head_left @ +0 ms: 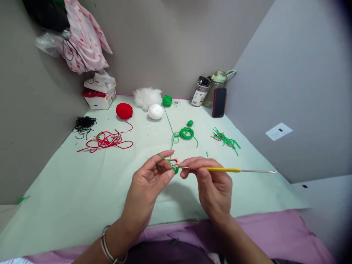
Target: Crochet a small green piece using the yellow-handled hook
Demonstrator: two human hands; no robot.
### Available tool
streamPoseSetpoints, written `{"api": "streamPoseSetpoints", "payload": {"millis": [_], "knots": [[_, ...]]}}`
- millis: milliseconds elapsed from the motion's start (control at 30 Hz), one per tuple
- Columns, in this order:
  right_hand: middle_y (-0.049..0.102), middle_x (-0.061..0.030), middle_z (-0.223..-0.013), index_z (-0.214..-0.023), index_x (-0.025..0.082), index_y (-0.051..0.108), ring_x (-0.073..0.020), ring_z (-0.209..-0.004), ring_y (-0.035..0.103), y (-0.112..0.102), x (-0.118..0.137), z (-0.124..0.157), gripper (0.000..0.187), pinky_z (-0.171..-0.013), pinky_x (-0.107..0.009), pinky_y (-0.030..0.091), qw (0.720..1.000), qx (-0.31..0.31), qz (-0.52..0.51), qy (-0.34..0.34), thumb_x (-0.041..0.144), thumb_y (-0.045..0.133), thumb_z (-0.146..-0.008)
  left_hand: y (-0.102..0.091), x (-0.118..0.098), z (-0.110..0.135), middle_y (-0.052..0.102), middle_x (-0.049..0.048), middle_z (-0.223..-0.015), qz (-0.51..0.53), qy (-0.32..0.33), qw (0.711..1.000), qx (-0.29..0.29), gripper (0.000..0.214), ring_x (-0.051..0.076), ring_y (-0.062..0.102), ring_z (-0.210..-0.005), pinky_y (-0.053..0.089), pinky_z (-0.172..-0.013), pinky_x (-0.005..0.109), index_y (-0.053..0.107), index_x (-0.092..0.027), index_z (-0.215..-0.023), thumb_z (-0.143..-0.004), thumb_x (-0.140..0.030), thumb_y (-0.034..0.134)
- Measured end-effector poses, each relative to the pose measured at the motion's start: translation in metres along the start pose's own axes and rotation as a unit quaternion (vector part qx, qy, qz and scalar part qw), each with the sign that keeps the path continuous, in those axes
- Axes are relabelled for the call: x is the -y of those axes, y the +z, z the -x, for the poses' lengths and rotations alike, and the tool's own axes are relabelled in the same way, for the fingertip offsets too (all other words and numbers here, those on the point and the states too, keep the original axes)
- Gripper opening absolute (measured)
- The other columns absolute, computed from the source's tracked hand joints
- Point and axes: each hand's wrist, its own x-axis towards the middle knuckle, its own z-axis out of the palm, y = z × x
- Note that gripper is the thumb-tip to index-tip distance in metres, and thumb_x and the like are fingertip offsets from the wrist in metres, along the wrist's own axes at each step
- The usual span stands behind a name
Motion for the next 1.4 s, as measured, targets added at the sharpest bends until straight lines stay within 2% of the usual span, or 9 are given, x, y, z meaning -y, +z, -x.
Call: {"api": "streamPoseSetpoints", "payload": {"millis": [167,500,733,900,1067,1233,1400], "knots": [[0.08,-0.0033,-0.101,-0.104,0.026,0.078,-0.015,-0.078,0.073,0.0,-0.003,0.001,0.018,-0.074,-0.032,0.061,0.999,0.016,-0.03,0.027,0.029,0.06,-0.107,-0.001,0.001,-0.002,0.067,-0.0048,-0.083,-0.018,0.009,1.0,-0.001,0.029,0.01,0.064,-0.083,0.052,-0.083,0.02,0.082,-0.033,-0.114,-0.087,-0.022,0.082],[0.08,-0.0053,-0.096,-0.107,0.025,0.077,-0.0197,-0.084,0.074,-0.002,0.006,0.001,0.022,-0.08,-0.039,0.062,0.991,0.042,0.11,-0.064,0.019,0.056,-0.107,-0.001,-0.001,0.002,0.072,-0.0025,-0.083,-0.065,0.024,0.997,-0.03,0.027,0.014,0.07,-0.085,0.057,-0.09,0.026,0.081,-0.027,-0.11,-0.084,-0.024,0.084],[0.081,-0.0055,-0.101,-0.112,0.024,0.076,-0.0194,-0.096,0.076,-0.005,0.008,-0.001,0.023,-0.087,-0.038,0.062,0.981,0.076,0.149,-0.098,0.015,0.056,-0.106,0.002,-0.004,0.003,0.074,-0.0023,-0.083,-0.101,0.055,0.993,-0.039,0.022,0.015,0.072,-0.087,0.058,-0.093,0.026,0.082,-0.027,-0.104,-0.083,-0.021,0.083],[0.082,-0.008,-0.101,-0.115,0.025,0.076,-0.023,-0.1,0.078,-0.005,0.008,0.005,0.027,-0.082,-0.04,0.065,0.968,0.077,0.201,-0.128,0.01,0.056,-0.104,0.003,-0.003,0.004,0.074,-0.0007,-0.086,-0.137,0.088,0.985,-0.057,0.011,0.016,0.072,-0.094,0.058,-0.093,0.025,0.082,-0.026,-0.089,-0.082,-0.018,0.081],[0.082,-0.0078,-0.1,-0.117,0.026,0.075,-0.0245,-0.102,0.078,-0.003,0.007,0.009,0.028,-0.083,-0.042,0.066,0.967,0.074,0.215,-0.119,0.01,0.056,-0.104,0.004,-0.002,0.003,0.074,0.0005,-0.088,-0.131,0.091,0.985,-0.07,0.008,0.019,0.073,-0.097,0.059,-0.096,0.029,0.081,-0.025,-0.087,-0.082,-0.018,0.082],[0.082,-0.0074,-0.102,-0.117,0.026,0.076,-0.0237,-0.103,0.077,-0.002,0.006,0.009,0.029,-0.086,-0.042,0.065,0.973,0.065,0.192,-0.113,0.009,0.057,-0.103,0.005,-0.003,0.002,0.074,-0.0001,-0.096,-0.116,0.096,0.987,-0.061,0.014,0.017,0.074,-0.098,0.059,-0.096,0.027,0.082,-0.027,-0.093,-0.083,-0.016,0.08],[0.082,-0.0063,-0.103,-0.117,0.027,0.076,-0.0225,-0.1,0.078,0.0,0.004,0.009,0.028,-0.085,-0.04,0.065,0.977,0.052,0.171,-0.114,0.01,0.058,-0.103,0.004,-0.002,0.002,0.072,-0.0027,-0.086,-0.1,0.076,0.991,-0.049,0.028,0.016,0.075,-0.094,0.06,-0.094,0.025,0.083,-0.029,-0.107,-0.082,-0.017,0.081]]}}
